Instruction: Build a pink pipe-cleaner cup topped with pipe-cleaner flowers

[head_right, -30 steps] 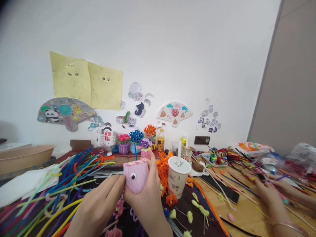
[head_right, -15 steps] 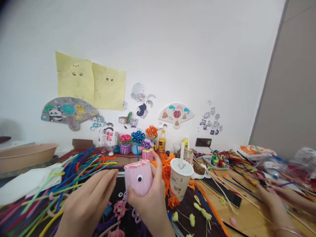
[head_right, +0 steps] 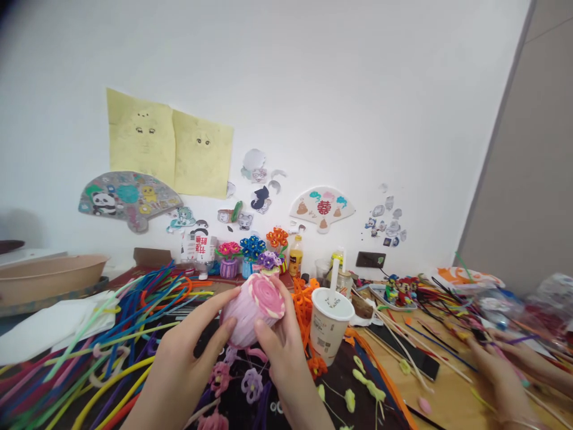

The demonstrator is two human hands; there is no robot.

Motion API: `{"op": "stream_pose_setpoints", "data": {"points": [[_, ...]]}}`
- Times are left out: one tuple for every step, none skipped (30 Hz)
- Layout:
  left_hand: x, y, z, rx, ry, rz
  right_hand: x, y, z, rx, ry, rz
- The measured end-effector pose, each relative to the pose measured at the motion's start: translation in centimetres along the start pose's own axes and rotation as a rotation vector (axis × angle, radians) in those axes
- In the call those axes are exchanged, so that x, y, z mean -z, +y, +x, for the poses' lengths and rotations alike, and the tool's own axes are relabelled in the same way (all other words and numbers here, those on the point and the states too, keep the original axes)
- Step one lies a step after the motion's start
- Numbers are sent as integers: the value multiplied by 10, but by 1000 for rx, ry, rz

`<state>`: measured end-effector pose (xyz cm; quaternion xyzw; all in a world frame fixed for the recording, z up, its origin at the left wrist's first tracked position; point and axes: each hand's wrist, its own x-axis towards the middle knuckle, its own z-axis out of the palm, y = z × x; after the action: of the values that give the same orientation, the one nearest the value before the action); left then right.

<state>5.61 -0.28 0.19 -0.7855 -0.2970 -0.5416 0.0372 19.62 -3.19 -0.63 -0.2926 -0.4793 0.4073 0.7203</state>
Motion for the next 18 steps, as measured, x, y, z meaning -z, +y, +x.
{"op": "stream_pose_setpoints", "data": {"points": [[1, -1, 1, 4, -1, -28, 1, 0, 1, 0, 17, -22], [2, -1, 2, 8, 1, -59, 3, 0, 2, -4, 33, -40], [3, -1, 3, 12, 4, -91, 3, 0, 2, -10, 47, -49], [3, -1, 4, 17, 1, -119, 4, 0, 3, -22, 54, -48], [4, -1, 4, 26, -7, -144, 4, -1, 3, -38, 53, -39], [4, 0, 4, 36, -15, -165, 5, -1, 3, -54, 46, -26], [4, 0, 4, 47, -27, -182, 5, 0, 3, -66, 36, -14], [3, -1, 4, 60, -38, -197, 5, 0, 3, -72, 27, -2], [3, -1, 4, 75, -46, -209, 6, 1, 4, -75, 17, 10], [3, -1, 4, 91, -56, -222, 6, 3, 4, -77, 10, 22], [3, -1, 4, 103, -64, -235, 7, 4, 4, -78, 8, 37], [4, 0, 4, 113, -71, -248, 7, 5, 4, -81, 10, 53], [4, 0, 4, 121, -81, -261, 8, 6, 3, -85, 13, 68], [4, 1, 4, 127, -90, -273, 8, 7, 3, -90, 17, 79], [4, 1, 5, 132, -100, -285, 9, 7, 3, -95, 21, 86], [4, 2, 5, 137, -104, -299, 9, 8, 2, -98, 23, 91], [4, 2, 5, 142, -107, -314, 8, 8, 2, -101, 18, 96], [4, 3, 5, 148, -109, -330, 8, 7, 1, -103, 6, 104]]}}
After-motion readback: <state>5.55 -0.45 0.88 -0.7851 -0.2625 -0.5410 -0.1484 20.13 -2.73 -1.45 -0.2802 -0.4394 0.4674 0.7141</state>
